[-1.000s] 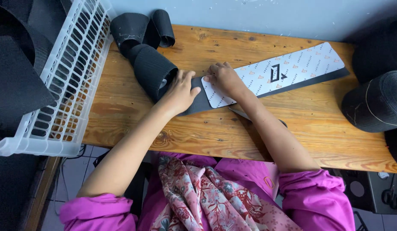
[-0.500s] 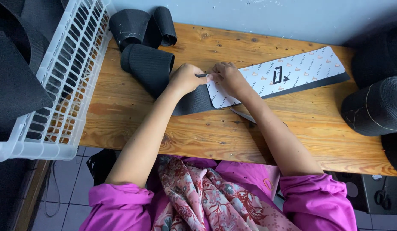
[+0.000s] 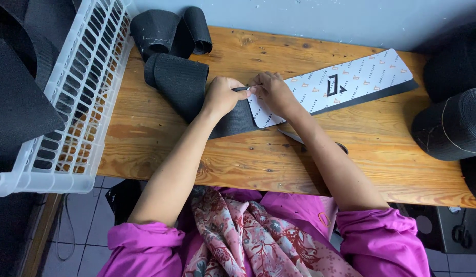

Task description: Cutting black adhesive material with scissors and applying it to a white template

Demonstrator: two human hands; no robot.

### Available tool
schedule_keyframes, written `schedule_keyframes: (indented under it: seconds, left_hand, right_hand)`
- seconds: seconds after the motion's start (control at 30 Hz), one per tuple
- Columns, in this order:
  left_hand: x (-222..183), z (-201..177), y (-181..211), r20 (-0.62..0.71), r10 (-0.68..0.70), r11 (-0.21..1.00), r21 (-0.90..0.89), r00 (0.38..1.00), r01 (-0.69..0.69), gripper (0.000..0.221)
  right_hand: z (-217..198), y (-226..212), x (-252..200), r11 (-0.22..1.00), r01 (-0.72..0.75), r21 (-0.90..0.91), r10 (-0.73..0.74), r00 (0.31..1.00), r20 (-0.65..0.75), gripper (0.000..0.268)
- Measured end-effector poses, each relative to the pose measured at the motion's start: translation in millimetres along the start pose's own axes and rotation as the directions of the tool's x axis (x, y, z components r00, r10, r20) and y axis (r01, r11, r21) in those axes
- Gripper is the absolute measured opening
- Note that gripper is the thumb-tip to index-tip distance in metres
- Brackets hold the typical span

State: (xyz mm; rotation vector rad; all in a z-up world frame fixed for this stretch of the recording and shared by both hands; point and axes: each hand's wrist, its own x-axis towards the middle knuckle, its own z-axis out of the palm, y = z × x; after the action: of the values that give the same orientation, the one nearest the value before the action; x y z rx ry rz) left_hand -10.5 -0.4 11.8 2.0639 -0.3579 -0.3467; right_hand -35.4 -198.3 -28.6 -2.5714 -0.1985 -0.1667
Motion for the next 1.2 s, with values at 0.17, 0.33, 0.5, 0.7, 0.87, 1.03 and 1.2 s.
schedule_keyframes:
  seconds: [0.17, 0.33, 0.5, 0.7, 0.87, 1.03, 1.2]
  left_hand:
    - [4.2, 4.7, -6.4, -0.026, 0.004, 1.000, -0.013, 1.000, -0.004, 0.021]
    - [5.9, 5.5, -4.3, -0.045, -0.002, 0.998, 0.055, 0.999, 0.005, 0.017]
    - [7.2, 8.3, -5.1, -0.055, 0.039, 0.996, 0.087, 0.998, -0.034, 0.017]
    - [11.0, 8.8, -12.5, -0.056, 0.040, 0.982, 0.185, 0.998, -0.029, 0.020]
    - [22.6, 7.7, -26.7, -0.065, 0.056, 0.967, 0.253, 0.996, -0.037, 0.021]
    - [21.1, 4.1, -27.4, -0.037, 0.121, 0.902, 0.421, 0.992, -0.094, 0.028]
    - [20.8, -4.8, -27.8, -0.025, 0.105, 0.900, 0.428, 0.994, -0.084, 0.026]
  right_hand:
    - [6.2, 5.2, 0.5, 0.999, 0.018, -0.037, -0.019, 1.000, -0.016, 0.020]
    - [8.3, 5.5, 0.2, 0.999, 0.003, -0.049, -0.005, 0.999, -0.034, 0.020]
    - [4.9, -2.0, 0.5, 0.997, 0.006, -0.076, -0.008, 1.000, -0.023, 0.018]
    - [-23.8, -22.3, -15.4, 0.978, 0.100, -0.181, -0.111, 0.992, -0.054, 0.009]
    - [-106.7, 30.1, -44.2, 0.921, 0.085, -0.381, -0.143, 0.982, -0.126, 0.017]
    - [-166.0, 190.8, -99.4, 0.894, -0.235, -0.381, 0.003, 0.854, -0.520, 0.027]
    - [-162.6, 290.2, -126.7, 0.845, -0.432, -0.315, 0.152, 0.760, -0.632, 0.036]
